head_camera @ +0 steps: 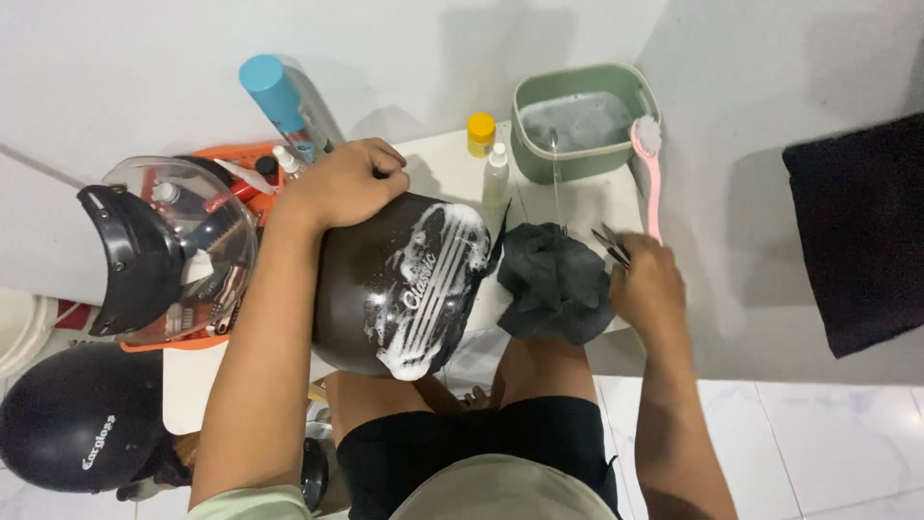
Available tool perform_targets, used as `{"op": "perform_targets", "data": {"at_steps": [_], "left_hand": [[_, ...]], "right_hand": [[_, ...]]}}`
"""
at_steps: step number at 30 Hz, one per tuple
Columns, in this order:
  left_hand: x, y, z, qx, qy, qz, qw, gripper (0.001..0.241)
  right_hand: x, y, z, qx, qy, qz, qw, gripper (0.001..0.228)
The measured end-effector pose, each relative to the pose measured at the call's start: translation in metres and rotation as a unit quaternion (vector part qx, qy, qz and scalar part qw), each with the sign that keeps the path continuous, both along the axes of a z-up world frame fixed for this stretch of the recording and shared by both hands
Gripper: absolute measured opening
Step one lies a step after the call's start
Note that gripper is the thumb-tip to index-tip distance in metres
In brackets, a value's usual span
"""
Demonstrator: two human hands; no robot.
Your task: The person cleans a brown motorcycle helmet by applying a white cleaning liquid, scrubbing the surface with a small metal tool, and wiping it with a dark cloth. The person repeatedly applies liquid and scrubs different areas of the helmet while sitting on the floor.
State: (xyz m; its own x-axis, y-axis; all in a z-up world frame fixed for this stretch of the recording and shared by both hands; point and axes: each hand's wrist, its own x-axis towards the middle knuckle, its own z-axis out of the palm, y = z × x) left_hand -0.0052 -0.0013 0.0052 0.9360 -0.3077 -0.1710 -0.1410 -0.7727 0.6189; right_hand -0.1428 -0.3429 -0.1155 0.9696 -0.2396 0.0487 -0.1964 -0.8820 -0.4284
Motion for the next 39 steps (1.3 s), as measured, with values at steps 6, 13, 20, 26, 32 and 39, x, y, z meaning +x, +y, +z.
{"op": "perform_targets", "data": {"at_steps": [6, 13, 20, 26, 32, 39], "left_hand": [[-0.005, 0.001, -0.001, -0.015, 0.003, -0.006, 1.000, 0.038], [-0.009, 0.001, 0.005, 0.000, 0.001, -0.008, 1.000, 0.039], [-0.007, 0.004, 0.002, 0.002, 0.005, -0.003, 1.000, 0.035], [-0.009, 0.001, 0.001, 0.009, -0.005, -0.007, 1.000, 0.034], [-0.009, 0.002, 0.002, 0.014, 0.001, -0.002, 1.000, 0.034], [-0.009, -0.005, 0.003, 0.005, -0.012, -0.011, 1.000, 0.034]], "right_hand": [[0.012, -0.013, -0.090, -0.062, 0.022, -0.036, 0.997, 0.042], [0.026, -0.027, -0.110, 0.009, 0.052, -0.082, 0.995, 0.050], [0.017, -0.015, -0.077, 0.053, 0.016, -0.100, 0.993, 0.032], [0.004, -0.011, -0.053, 0.117, -0.027, -0.096, 0.988, 0.019], [-0.003, -0.028, -0.076, 0.028, 0.046, -0.096, 0.994, 0.032], [-0.033, 0.030, 0.058, 0.217, 0.044, -0.089, 0.971, 0.036]]}}
